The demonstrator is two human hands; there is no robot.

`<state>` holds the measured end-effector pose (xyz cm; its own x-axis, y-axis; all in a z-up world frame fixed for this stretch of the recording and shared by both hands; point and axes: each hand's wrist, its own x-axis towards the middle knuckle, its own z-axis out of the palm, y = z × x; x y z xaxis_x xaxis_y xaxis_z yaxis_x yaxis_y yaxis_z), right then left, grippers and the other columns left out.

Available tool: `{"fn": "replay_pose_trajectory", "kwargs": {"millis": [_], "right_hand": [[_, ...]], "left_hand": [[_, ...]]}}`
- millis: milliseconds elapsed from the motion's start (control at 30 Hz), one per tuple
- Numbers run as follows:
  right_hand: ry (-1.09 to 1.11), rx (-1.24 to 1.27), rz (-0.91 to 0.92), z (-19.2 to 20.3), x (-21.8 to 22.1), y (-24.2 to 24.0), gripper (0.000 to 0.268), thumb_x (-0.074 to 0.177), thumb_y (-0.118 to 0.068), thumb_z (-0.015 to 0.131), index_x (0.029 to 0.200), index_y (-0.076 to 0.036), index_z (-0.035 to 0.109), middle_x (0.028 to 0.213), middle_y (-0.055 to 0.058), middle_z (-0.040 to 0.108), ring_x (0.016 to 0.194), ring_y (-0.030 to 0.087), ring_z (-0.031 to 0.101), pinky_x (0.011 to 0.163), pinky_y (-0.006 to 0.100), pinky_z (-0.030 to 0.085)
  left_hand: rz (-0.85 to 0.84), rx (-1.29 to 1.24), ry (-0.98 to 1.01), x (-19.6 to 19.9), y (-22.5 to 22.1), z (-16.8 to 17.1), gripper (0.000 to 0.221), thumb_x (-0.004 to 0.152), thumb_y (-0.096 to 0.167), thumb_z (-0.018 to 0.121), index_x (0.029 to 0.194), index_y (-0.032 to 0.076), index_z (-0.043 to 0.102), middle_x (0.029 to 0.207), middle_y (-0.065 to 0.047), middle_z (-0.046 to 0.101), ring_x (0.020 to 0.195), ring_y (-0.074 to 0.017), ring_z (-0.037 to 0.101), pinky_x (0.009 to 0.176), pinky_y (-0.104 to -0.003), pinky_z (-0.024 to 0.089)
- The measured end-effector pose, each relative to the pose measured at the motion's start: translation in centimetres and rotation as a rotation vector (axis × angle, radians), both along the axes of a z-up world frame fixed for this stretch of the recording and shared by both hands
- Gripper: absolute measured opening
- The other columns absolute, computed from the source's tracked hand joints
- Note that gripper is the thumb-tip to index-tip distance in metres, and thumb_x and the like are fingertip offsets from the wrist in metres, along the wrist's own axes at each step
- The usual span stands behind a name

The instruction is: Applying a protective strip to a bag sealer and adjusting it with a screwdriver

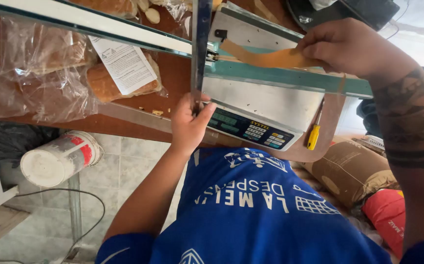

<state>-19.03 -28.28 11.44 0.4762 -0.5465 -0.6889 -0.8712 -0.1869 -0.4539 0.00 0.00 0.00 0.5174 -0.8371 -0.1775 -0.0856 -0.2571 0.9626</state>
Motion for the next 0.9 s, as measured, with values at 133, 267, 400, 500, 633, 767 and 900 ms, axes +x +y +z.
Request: {"fn": "replay_pose_trajectory", "kwargs": {"millis": [133,267,400,500,633,767,900], "right_hand": [[0.046,-0.002,-0.012,0.8,0.4,0.2,0.026,0.101,-0.02,0.057,0.115,-0.008,0.076,0.081,0.008,0.065,0.067,0.019,0.056,0.067,0.032,0.045],[0.097,-0.041,0.126,-0.8,-0.3,-0.6,0.033,0.098,-0.025,0.055,0.12,-0.013,0.077,0.088,0.009,0.069,0.075,0.023,0.059,0.074,0.036,0.046],[0.135,-0.088,0.211,-1.8,-0.9,-0.9,0.035,0.096,-0.03,0.054,0.12,-0.018,0.078,0.09,0.008,0.07,0.08,0.024,0.06,0.077,0.037,0.045],[0.118,-0.104,0.213,-2.1,-1.0,-1.0,0.034,0.097,-0.029,0.055,0.119,-0.019,0.079,0.09,0.007,0.07,0.08,0.023,0.061,0.076,0.037,0.045],[0.102,-0.103,0.223,-2.5,-1.2,-1.1,0.036,0.096,-0.028,0.053,0.121,-0.018,0.077,0.095,0.008,0.074,0.084,0.024,0.064,0.079,0.039,0.047],[0.077,-0.108,0.204,-3.0,-1.5,-1.2,0.034,0.098,-0.03,0.056,0.121,-0.015,0.077,0.094,0.01,0.072,0.083,0.025,0.063,0.077,0.04,0.047],[0.032,-0.113,0.227,-3.3,-2.1,-1.4,0.037,0.1,-0.031,0.054,0.124,-0.011,0.075,0.099,0.013,0.071,0.081,0.026,0.062,0.074,0.04,0.047]], "left_hand": [[-0.013,-0.021,0.072,-0.2,-2.1,0.6,0.004,0.098,0.02,0.068,0.099,0.017,0.065,0.076,0.006,0.055,0.07,-0.008,0.052,0.07,-0.026,0.045],[-0.012,-0.034,0.122,-0.8,-3.8,0.3,0.003,0.098,0.018,0.065,0.096,0.017,0.063,0.061,0.005,0.06,0.056,-0.0085,0.064,0.065,-0.026,0.054],[-0.006,0.017,-0.004,-1.3,-4.6,-1.0,0.007,0.095,0.022,0.07,0.096,0.016,0.066,0.068,0.008,0.047,0.065,-0.0066,0.049,0.065,-0.025,0.044],[-0.043,-0.024,-0.109,-1.3,-5.2,-1.6,0.019,0.102,0.023,0.062,0.114,0.014,0.073,0.067,0.007,0.044,0.062,-0.0101,0.049,0.061,-0.028,0.041],[-0.069,-0.021,-0.208,-1.2,-5.5,-4.0,0.033,0.104,0.025,0.058,0.136,0.018,0.066,0.078,0.002,0.067,0.064,-0.0105,0.056,0.062,-0.028,0.044],[-0.078,0.043,-0.432,-1.3,-5.7,-6.7,0.045,0.106,0.028,0.058,0.15,0.028,0.052,0.082,-0.002,0.074,0.066,-0.0156,0.064,0.062,-0.032,0.049],[-0.07,0.042,-0.534,-1.5,-6.0,-7.6,0.048,0.105,0.024,0.062,0.152,0.031,0.05,0.076,0.002,0.073,0.059,-0.0159,0.06,0.057,-0.034,0.049]]}}
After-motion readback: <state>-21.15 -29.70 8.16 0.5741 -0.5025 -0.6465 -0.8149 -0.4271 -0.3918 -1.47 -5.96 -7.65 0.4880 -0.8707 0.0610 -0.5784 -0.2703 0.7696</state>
